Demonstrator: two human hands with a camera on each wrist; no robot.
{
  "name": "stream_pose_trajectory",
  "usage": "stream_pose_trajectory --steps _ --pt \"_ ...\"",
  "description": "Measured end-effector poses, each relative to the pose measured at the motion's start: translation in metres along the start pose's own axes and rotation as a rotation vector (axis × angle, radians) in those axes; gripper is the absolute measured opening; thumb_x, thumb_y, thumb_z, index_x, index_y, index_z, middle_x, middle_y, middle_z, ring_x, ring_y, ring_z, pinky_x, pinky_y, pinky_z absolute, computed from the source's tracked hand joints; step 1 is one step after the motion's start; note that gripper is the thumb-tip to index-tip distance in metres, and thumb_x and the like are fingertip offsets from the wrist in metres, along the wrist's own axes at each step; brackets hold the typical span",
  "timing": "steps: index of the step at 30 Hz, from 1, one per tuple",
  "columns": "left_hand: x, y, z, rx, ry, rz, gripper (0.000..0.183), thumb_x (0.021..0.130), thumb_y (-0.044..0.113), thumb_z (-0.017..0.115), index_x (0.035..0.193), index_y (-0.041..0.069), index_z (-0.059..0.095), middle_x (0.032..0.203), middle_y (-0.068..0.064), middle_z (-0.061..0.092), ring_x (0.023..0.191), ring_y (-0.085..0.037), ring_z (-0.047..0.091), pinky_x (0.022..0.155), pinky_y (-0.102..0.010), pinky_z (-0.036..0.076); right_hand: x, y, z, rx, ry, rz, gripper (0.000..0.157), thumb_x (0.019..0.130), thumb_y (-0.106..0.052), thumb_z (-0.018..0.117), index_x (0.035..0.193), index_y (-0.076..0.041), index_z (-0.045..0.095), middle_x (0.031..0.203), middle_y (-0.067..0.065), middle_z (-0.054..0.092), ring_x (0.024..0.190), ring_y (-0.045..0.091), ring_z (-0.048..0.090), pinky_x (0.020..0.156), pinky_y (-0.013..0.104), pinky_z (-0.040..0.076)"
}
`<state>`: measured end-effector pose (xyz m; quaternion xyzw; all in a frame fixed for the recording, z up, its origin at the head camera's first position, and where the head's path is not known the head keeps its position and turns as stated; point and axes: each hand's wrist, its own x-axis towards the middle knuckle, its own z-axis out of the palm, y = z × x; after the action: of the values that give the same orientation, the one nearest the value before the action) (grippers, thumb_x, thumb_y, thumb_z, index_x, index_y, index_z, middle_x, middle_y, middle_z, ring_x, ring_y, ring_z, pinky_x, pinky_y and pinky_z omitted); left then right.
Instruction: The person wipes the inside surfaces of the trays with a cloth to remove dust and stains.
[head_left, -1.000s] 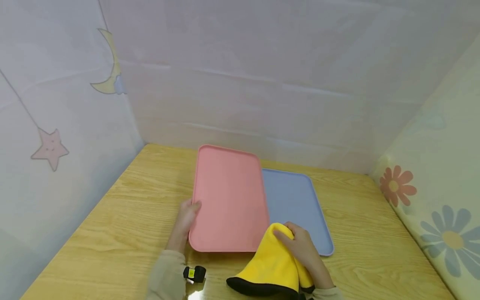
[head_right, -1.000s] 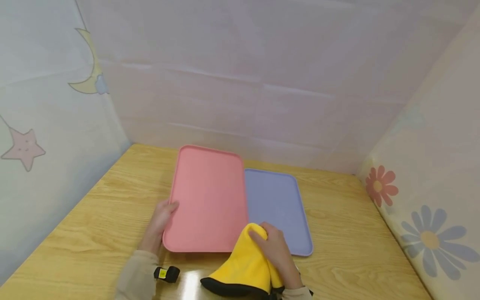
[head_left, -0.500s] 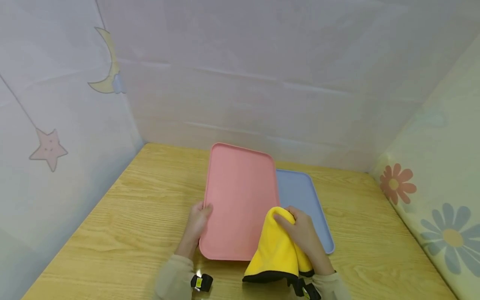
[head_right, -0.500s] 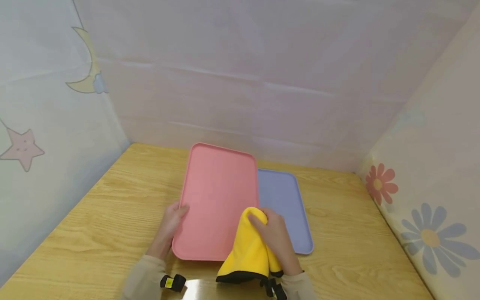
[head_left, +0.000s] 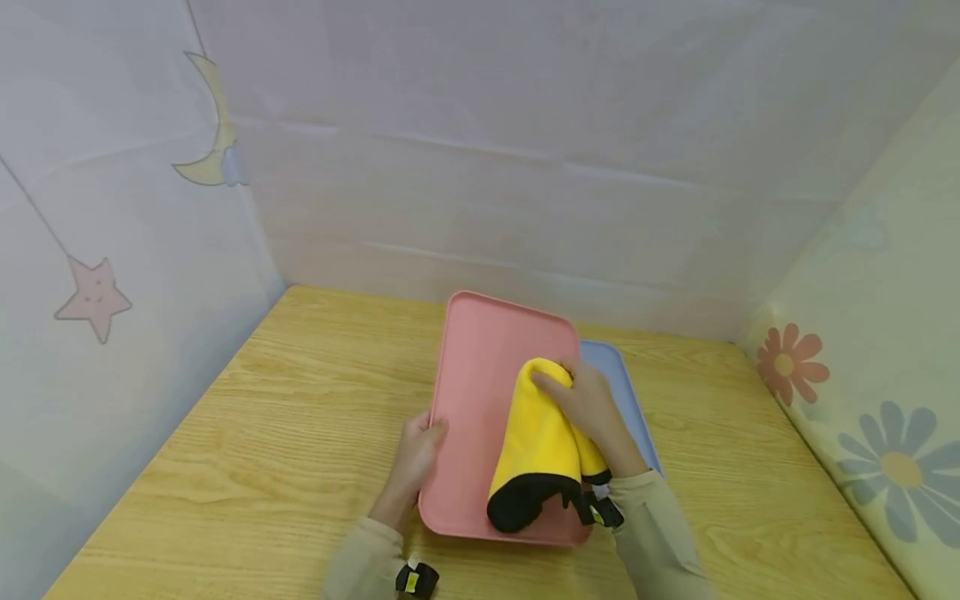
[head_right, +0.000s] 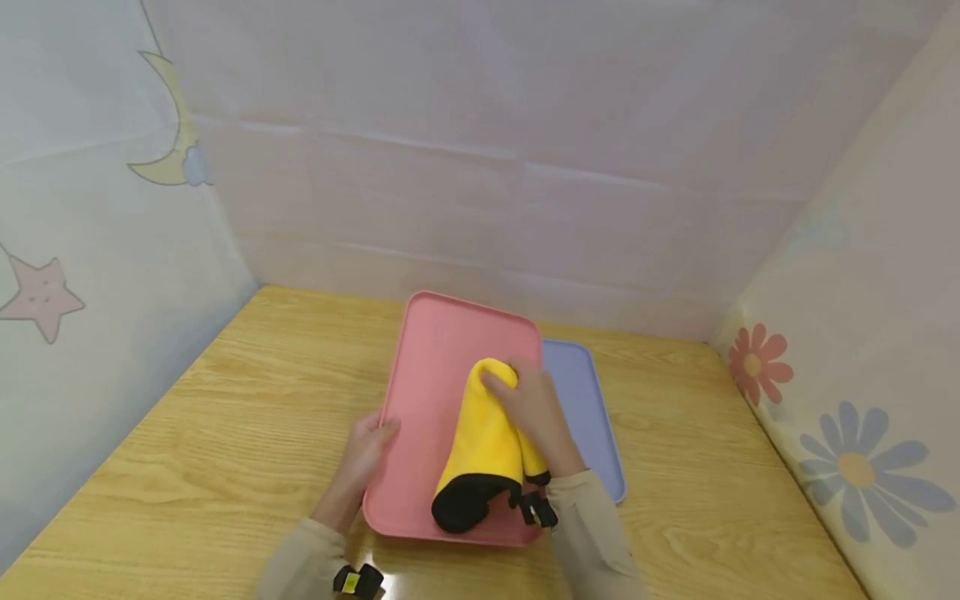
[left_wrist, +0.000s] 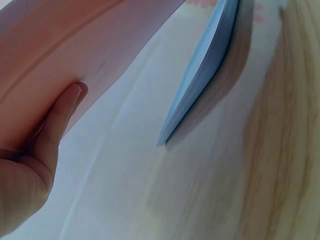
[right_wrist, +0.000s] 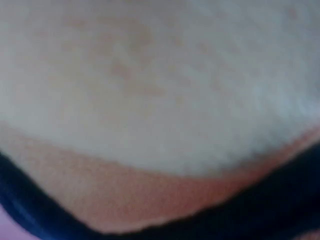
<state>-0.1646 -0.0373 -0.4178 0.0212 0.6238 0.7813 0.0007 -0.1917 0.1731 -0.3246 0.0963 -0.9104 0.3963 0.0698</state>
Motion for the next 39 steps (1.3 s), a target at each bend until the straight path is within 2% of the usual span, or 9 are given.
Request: stream_pose_trajectory --steps 8,16,23,28,33,39 --pt "-0.005 0.0 0.011 0.042 -0.01 0.028 0.026 0.085 -0.004 0.039 0.1 -0.02 0.052 0.067 -0.008 0.054 0.058 -0.012 0.052 0.054 -0.024 0.044 0.029 -0.018 0.003 0.017 0.015 -0.053 0.029 0.087 -0.026 0.059 0.074 -0.004 0.044 0.061 0.007 0.037 0.051 0.02 0.041 0.051 0.029 0.035" --pt "-0.01 0.005 0.019 0.051 -0.056 0.067 0.022 0.086 -0.005 0.04 0.096 -0.019 0.054 0.068 -0.007 0.052 0.06 -0.012 0.049 0.056 -0.023 0.043 0.047 -0.028 0.006 -0.033 0.016 -0.04 0.027 0.087 -0.028 0.057 0.084 -0.002 0.053 0.067 0.009 0.045 0.056 0.021 0.044 0.055 0.03 0.037" --pt "-0.013 0.007 0.022 0.082 -0.075 0.082 0.022 0.088 -0.004 0.041 0.099 -0.018 0.054 0.068 -0.007 0.053 0.06 -0.01 0.051 0.058 -0.022 0.043 0.056 -0.03 0.006 -0.026 -0.011 -0.037 0.028 0.087 -0.026 0.057 0.095 0.001 0.056 0.073 0.011 0.049 0.058 0.022 0.047 0.056 0.03 0.039" --pt "-0.016 0.007 0.026 0.082 -0.102 0.093 0.022 0.088 -0.004 0.04 0.098 -0.018 0.054 0.065 -0.006 0.052 0.057 -0.01 0.049 0.055 -0.022 0.042 0.065 -0.031 0.003 -0.022 -0.019 0.001 0.029 0.088 -0.028 0.056 0.094 0.001 0.056 0.074 0.012 0.051 0.059 0.022 0.049 0.055 0.029 0.041" --pt "-0.018 0.006 0.03 0.106 -0.134 0.105 0.019 0.088 -0.005 0.04 0.093 -0.016 0.055 0.06 -0.004 0.048 0.051 -0.01 0.046 0.049 -0.021 0.039 0.071 -0.033 0.002 -0.079 -0.003 -0.005 0.028 0.087 -0.027 0.056 0.088 0.001 0.056 0.07 0.012 0.05 0.057 0.022 0.048 0.054 0.027 0.04" --pt "-0.018 0.008 0.032 0.138 -0.185 0.107 0.018 0.09 -0.004 0.04 0.09 -0.013 0.055 0.059 -0.007 0.049 0.049 -0.011 0.046 0.048 -0.021 0.039 0.073 -0.033 0.002 -0.134 0.006 -0.004 0.03 0.088 -0.026 0.055 0.098 0.002 0.056 0.078 0.013 0.051 0.062 0.023 0.048 0.056 0.029 0.039"
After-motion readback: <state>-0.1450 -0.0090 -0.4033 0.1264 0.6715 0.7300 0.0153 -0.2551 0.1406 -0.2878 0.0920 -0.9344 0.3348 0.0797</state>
